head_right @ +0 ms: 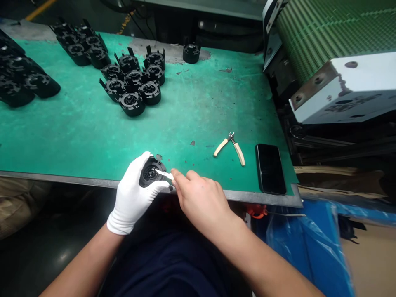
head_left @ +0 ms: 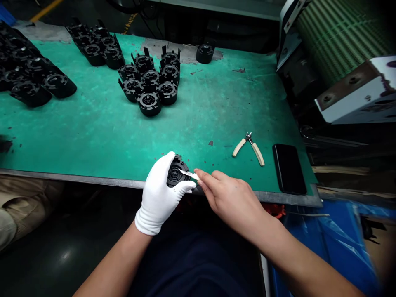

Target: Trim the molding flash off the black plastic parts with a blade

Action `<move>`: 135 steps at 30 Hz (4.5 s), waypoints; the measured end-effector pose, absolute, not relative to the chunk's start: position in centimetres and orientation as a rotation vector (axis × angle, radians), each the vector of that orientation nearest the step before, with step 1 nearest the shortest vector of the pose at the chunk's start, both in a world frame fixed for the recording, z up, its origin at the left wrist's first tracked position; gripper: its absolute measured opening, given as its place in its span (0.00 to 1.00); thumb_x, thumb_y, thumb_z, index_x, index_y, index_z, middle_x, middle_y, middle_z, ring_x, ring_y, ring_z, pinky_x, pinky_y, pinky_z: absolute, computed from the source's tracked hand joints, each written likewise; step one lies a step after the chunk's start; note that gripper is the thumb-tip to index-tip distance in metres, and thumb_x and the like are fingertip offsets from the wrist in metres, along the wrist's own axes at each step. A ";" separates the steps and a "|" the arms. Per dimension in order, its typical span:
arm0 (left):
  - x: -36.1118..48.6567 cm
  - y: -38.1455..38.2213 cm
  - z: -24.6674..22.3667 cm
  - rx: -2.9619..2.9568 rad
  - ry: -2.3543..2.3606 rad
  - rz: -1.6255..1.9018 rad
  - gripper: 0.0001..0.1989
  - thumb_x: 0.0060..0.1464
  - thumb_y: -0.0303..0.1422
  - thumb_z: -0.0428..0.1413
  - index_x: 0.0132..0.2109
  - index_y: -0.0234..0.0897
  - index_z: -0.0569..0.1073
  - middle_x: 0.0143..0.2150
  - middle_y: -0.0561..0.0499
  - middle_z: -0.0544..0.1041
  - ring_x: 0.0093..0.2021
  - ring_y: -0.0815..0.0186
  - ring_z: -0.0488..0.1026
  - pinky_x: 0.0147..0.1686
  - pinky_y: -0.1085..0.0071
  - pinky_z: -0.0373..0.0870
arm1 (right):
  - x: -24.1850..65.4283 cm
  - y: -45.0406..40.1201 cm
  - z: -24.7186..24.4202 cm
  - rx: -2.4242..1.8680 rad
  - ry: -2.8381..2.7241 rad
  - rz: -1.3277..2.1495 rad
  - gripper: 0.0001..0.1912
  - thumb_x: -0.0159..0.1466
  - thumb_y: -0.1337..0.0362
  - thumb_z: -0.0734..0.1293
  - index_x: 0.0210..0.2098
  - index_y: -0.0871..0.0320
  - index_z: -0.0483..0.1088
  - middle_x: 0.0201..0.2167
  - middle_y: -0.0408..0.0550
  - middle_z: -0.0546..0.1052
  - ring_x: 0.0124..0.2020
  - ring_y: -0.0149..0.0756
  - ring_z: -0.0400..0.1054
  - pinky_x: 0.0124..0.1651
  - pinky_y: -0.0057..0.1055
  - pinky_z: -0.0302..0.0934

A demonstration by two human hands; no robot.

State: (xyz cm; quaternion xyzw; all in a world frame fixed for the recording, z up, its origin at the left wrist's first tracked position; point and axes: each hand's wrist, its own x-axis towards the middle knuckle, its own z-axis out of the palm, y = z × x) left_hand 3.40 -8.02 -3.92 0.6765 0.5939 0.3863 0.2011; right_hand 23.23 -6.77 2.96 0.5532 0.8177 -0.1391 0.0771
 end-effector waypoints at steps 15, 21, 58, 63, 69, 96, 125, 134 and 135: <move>-0.1 -3.3 -1.4 1.849 1.196 0.724 0.51 0.45 0.55 0.69 0.71 0.46 0.59 0.71 0.46 0.65 0.70 0.51 0.63 0.71 0.55 0.61 | 27.1 -4.5 2.9 1.658 2.586 -0.978 0.17 0.76 0.54 0.57 0.55 0.49 0.73 0.49 0.44 0.79 0.49 0.39 0.74 0.50 0.35 0.65; 1.5 -5.3 -1.6 1.737 1.506 0.945 0.56 0.45 0.58 0.68 0.73 0.41 0.54 0.74 0.38 0.57 0.74 0.45 0.55 0.73 0.46 0.55 | 26.0 -2.7 1.9 1.460 2.683 -0.963 0.18 0.77 0.54 0.56 0.57 0.50 0.72 0.42 0.45 0.79 0.43 0.36 0.73 0.44 0.32 0.64; 3.7 -6.3 -4.4 1.837 1.681 1.080 0.50 0.50 0.56 0.66 0.70 0.33 0.59 0.61 0.38 0.74 0.61 0.47 0.72 0.64 0.49 0.69 | 23.7 -2.5 4.5 1.439 2.518 -0.437 0.21 0.76 0.51 0.53 0.55 0.48 0.73 0.39 0.44 0.79 0.38 0.41 0.76 0.30 0.35 0.52; 3.7 -6.3 -4.4 1.872 1.658 1.100 0.51 0.50 0.57 0.65 0.70 0.32 0.59 0.60 0.38 0.74 0.60 0.47 0.72 0.62 0.50 0.70 | 23.7 -1.5 4.0 1.489 2.465 -0.490 0.20 0.76 0.50 0.54 0.50 0.48 0.74 0.37 0.45 0.79 0.37 0.42 0.75 0.32 0.35 0.51; 3.5 -6.5 -4.3 1.884 1.642 1.081 0.52 0.49 0.58 0.66 0.71 0.34 0.57 0.66 0.36 0.70 0.65 0.45 0.68 0.66 0.46 0.66 | 24.4 -2.3 3.4 1.630 2.400 -1.015 0.19 0.77 0.52 0.52 0.39 0.52 0.69 0.30 0.41 0.75 0.30 0.35 0.69 0.34 0.32 0.54; 3.4 -6.4 -3.9 1.816 1.626 1.007 0.49 0.50 0.56 0.66 0.70 0.36 0.59 0.66 0.38 0.70 0.65 0.49 0.69 0.66 0.51 0.67 | 23.8 -3.4 2.5 1.419 2.496 -1.120 0.12 0.75 0.63 0.56 0.46 0.57 0.71 0.39 0.48 0.79 0.39 0.37 0.74 0.40 0.32 0.59; 3.4 -6.5 -3.9 1.915 1.601 1.124 0.47 0.50 0.54 0.67 0.68 0.33 0.62 0.71 0.32 0.61 0.71 0.47 0.61 0.69 0.49 0.64 | 25.5 -0.8 5.7 1.311 2.464 -0.851 0.16 0.76 0.56 0.56 0.39 0.53 0.73 0.30 0.45 0.78 0.31 0.37 0.72 0.34 0.32 0.54; 4.1 -7.6 -3.6 1.872 1.532 1.266 0.13 0.55 0.35 0.68 0.31 0.36 0.72 0.71 0.38 0.63 0.69 0.48 0.64 0.65 0.50 0.68 | 28.6 -3.2 3.9 1.650 2.476 -1.215 0.14 0.76 0.56 0.57 0.47 0.52 0.73 0.39 0.42 0.79 0.39 0.34 0.73 0.41 0.31 0.61; 4.2 -7.6 -3.6 1.870 1.549 1.261 0.12 0.54 0.36 0.68 0.36 0.37 0.74 0.70 0.37 0.64 0.69 0.49 0.64 0.65 0.50 0.68 | 28.9 -3.3 3.7 1.658 2.484 -1.240 0.15 0.76 0.56 0.57 0.49 0.51 0.73 0.42 0.43 0.80 0.42 0.35 0.74 0.43 0.31 0.62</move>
